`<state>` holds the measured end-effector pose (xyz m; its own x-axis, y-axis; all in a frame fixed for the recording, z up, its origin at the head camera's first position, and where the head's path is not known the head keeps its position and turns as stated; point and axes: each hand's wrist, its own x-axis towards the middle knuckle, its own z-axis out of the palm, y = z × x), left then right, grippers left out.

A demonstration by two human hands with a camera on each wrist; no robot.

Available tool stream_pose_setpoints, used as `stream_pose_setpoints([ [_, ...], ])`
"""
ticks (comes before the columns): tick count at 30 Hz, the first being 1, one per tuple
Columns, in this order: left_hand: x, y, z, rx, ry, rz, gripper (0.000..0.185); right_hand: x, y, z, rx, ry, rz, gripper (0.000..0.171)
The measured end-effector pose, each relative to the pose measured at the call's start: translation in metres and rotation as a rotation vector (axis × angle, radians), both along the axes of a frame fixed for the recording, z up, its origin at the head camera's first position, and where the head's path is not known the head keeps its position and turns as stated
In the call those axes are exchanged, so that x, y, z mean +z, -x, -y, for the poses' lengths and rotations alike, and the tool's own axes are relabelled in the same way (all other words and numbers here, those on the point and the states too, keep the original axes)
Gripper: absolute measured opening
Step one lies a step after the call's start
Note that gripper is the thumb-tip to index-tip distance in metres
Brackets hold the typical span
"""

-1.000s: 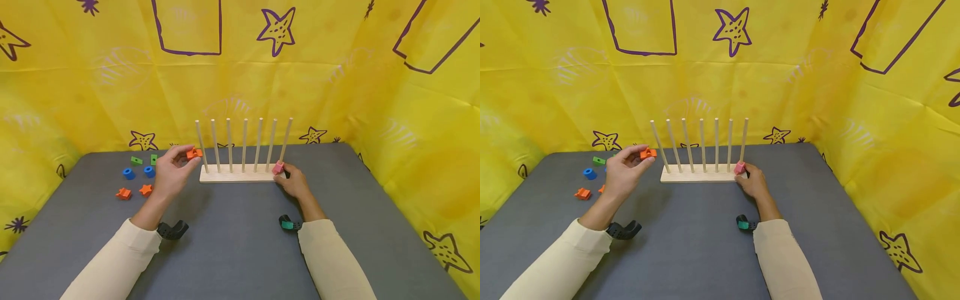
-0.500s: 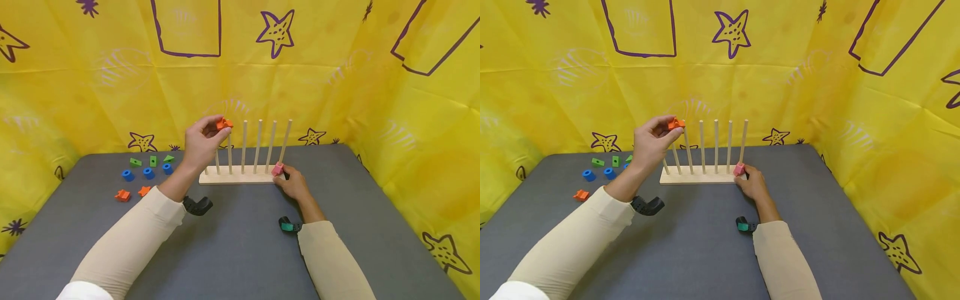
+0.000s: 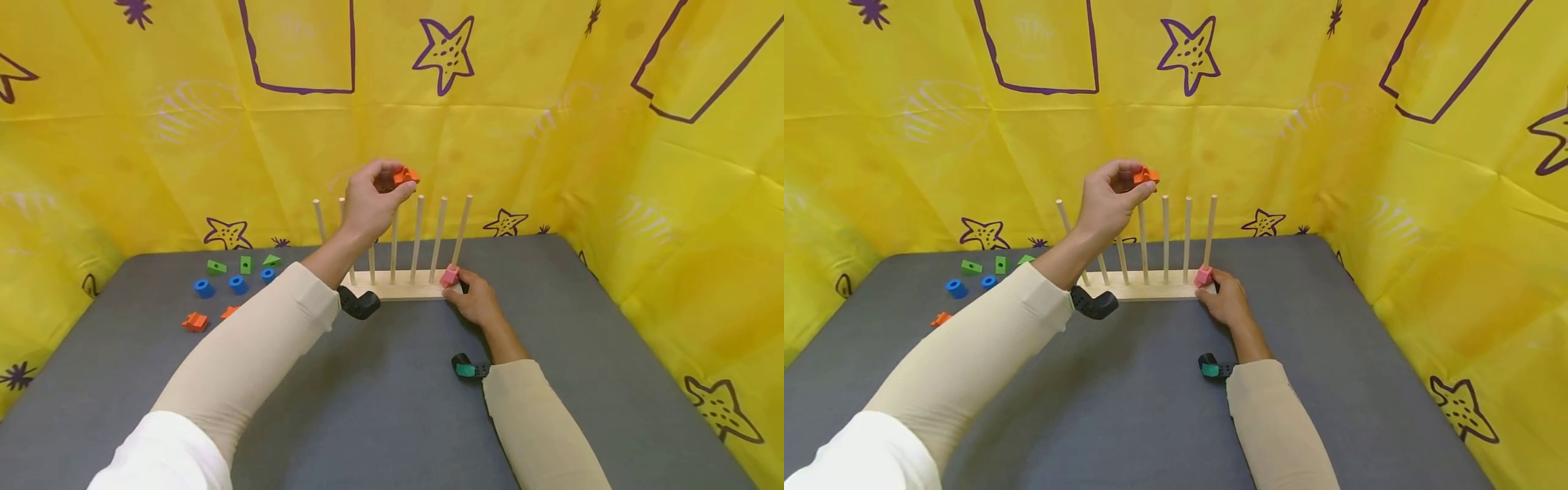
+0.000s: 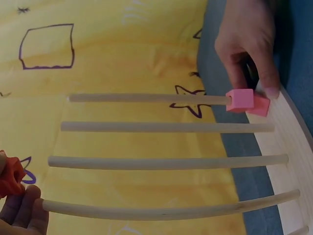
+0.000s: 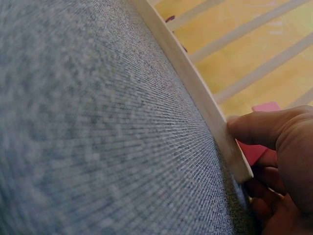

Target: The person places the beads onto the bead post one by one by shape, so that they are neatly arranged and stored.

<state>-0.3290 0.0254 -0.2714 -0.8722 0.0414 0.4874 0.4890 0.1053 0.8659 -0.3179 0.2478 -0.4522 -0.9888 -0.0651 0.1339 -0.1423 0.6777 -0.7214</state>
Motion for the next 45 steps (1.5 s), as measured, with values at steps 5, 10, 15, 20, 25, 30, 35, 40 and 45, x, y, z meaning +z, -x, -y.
stream_pose_setpoints([
  [5, 0.000, 0.007, -0.005, -0.001, 0.029, 0.037, 0.029, 0.002, 0.000, 0.002, 0.005, -0.004, 0.002, 0.053],
  [10, -0.002, 0.012, -0.009, -0.033, 0.023, 0.063, 0.028, 0.002, 0.000, 0.003, -0.004, 0.000, 0.015, 0.054],
  [15, -0.006, 0.016, -0.013, -0.055, 0.043, 0.080, 0.027, 0.002, 0.000, 0.003, -0.013, 0.005, 0.033, 0.054],
  [20, -0.010, 0.018, -0.015, -0.054, 0.070, 0.071, 0.028, 0.001, 0.000, 0.004, -0.013, 0.003, 0.036, 0.054],
  [25, -0.016, 0.019, -0.016, -0.056, 0.064, 0.078, 0.028, 0.000, 0.000, 0.004, -0.008, 0.006, 0.016, 0.052],
  [30, -0.021, 0.018, -0.019, -0.021, 0.078, 0.085, 0.029, 0.000, 0.000, 0.004, -0.002, 0.008, 0.006, 0.053],
  [35, -0.028, 0.017, -0.021, -0.021, 0.073, 0.121, 0.027, 0.000, 0.000, 0.002, -0.006, -0.004, 0.018, 0.054],
  [40, -0.036, 0.017, -0.021, -0.029, 0.054, 0.132, 0.025, 0.000, 0.000, 0.002, -0.012, -0.014, 0.029, 0.056],
  [45, -0.045, 0.018, -0.021, -0.040, 0.012, 0.159, 0.031, 0.001, 0.002, 0.002, -0.016, -0.015, 0.035, 0.056],
])
